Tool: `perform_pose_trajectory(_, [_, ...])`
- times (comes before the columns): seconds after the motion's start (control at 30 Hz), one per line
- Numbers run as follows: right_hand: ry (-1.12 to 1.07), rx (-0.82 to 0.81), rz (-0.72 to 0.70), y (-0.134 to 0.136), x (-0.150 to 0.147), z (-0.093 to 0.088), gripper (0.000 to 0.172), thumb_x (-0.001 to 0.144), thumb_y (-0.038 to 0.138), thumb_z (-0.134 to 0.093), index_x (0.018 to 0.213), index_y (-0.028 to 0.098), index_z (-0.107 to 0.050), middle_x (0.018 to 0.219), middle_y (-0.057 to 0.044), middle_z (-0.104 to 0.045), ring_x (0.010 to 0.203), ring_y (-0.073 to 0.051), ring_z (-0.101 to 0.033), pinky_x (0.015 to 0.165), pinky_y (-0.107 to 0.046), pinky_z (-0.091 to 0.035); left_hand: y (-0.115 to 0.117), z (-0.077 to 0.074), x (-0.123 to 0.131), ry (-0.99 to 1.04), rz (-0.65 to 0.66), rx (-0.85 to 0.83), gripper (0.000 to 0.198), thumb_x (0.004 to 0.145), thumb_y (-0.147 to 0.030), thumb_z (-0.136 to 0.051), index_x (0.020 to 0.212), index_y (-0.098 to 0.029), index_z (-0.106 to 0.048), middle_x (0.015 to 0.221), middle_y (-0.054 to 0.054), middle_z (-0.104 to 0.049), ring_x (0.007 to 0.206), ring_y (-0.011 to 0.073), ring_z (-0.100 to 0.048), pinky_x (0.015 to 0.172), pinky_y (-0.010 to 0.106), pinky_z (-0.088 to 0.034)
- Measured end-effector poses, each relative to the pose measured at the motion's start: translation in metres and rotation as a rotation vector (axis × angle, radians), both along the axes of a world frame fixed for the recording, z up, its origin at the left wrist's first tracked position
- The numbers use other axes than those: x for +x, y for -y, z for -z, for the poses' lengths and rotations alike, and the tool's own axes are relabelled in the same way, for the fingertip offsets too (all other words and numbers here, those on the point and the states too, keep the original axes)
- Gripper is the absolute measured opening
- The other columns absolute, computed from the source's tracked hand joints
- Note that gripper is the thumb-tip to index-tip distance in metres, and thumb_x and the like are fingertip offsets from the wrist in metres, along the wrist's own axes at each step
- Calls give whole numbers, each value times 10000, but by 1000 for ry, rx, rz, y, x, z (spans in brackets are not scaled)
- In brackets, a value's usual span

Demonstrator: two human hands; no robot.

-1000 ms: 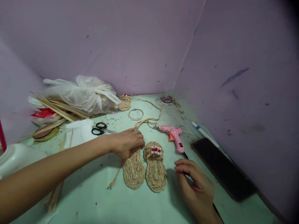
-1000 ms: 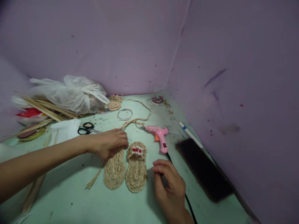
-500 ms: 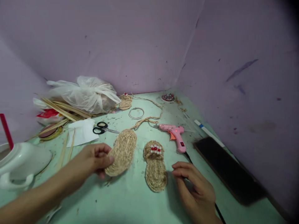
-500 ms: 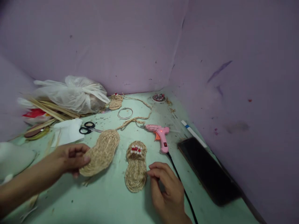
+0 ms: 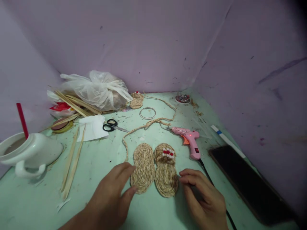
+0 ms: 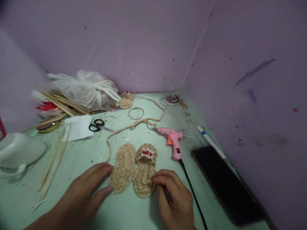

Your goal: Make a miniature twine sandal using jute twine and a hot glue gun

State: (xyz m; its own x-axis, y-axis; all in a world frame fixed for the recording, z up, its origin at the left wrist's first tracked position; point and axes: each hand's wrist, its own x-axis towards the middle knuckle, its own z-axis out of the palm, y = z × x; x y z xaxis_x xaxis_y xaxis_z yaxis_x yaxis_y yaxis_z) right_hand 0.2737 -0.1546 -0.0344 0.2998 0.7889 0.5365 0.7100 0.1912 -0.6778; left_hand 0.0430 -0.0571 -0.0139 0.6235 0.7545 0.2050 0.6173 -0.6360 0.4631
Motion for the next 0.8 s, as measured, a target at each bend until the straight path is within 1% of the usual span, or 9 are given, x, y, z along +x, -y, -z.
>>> perform_pose_trajectory(0.03, [1, -5, -7, 0, 0, 0, 181, 799, 66, -510, 806, 220, -604, 825, -31, -640, 744, -146, -648, 644, -232, -535, 2, 4, 2, 23, 38, 44, 346, 817, -230, -525, 1162, -210, -532, 1176, 115, -589, 1077, 248, -571, 892, 364, -497])
perform_pose_trajectory(0.1, [4, -10, -19, 0, -1, 0, 182, 799, 66, -509, 808, 220, -607, 821, -34, -642, 741, -151, -650, 639, -237, -540, 3, 8, 8, 53, 83, 74, 351, 828, -159, -478, 1176, -203, -505, 1208, 125, -557, 1134, 236, -527, 940, 367, -473])
perform_pose_trajectory(0.17, [9, -19, -37, -1, -2, 0, 183, 801, 64, -510, 811, 218, -607, 823, -34, -641, 743, -149, -649, 641, -236, -540, -2, 6, 14, 66, 105, 65, 339, 837, -128, -437, 1165, -187, -500, 1187, 136, -555, 1125, 231, -525, 936, 370, -478])
perform_pose_trajectory(0.27, [13, -35, -71, -1, -2, 0, 184, 807, 58, -508, 821, 215, -603, 832, -37, -637, 758, -147, -643, 648, -235, -534, -11, 0, 18, 49, 125, 40, 317, 839, -142, -438, 1147, -165, -510, 1165, 152, -555, 1105, 247, -531, 910, 388, -497])
perform_pose_trajectory(0.37, [9, -46, -87, -1, -2, 1, 188, 810, 53, -505, 833, 215, -598, 839, -36, -632, 773, -145, -638, 657, -236, -528, -14, -2, 19, 23, 119, 13, 312, 828, -151, -452, 1135, -155, -513, 1150, 158, -554, 1084, 261, -538, 883, 407, -513])
perform_pose_trajectory(0.57, [31, -84, -82, 1, -2, 1, 193, 800, 59, -504, 823, 217, -612, 836, -37, -642, 767, -158, -640, 652, -262, -530, -9, 7, 14, 10, 113, -47, 376, 801, -153, -499, 1175, -186, -483, 1252, 152, -485, 1175, 282, -469, 936, 448, -475])
perform_pose_trajectory(0.67, [39, -102, -110, 1, -3, 0, 189, 798, 62, -510, 828, 215, -616, 837, -42, -647, 774, -167, -637, 644, -277, -530, -10, 10, 13, 76, 115, -57, 358, 808, -129, -484, 1158, -199, -485, 1243, 138, -489, 1171, 265, -466, 951, 449, -459])
perform_pose_trajectory(0.8, [46, -119, -142, 0, -3, 1, 189, 803, 56, -511, 835, 212, -614, 839, -45, -650, 786, -169, -632, 652, -286, -530, -7, 15, 14, 154, 123, -14, 316, 832, -73, -419, 1119, -171, -509, 1175, 140, -515, 1130, 234, -483, 938, 410, -463])
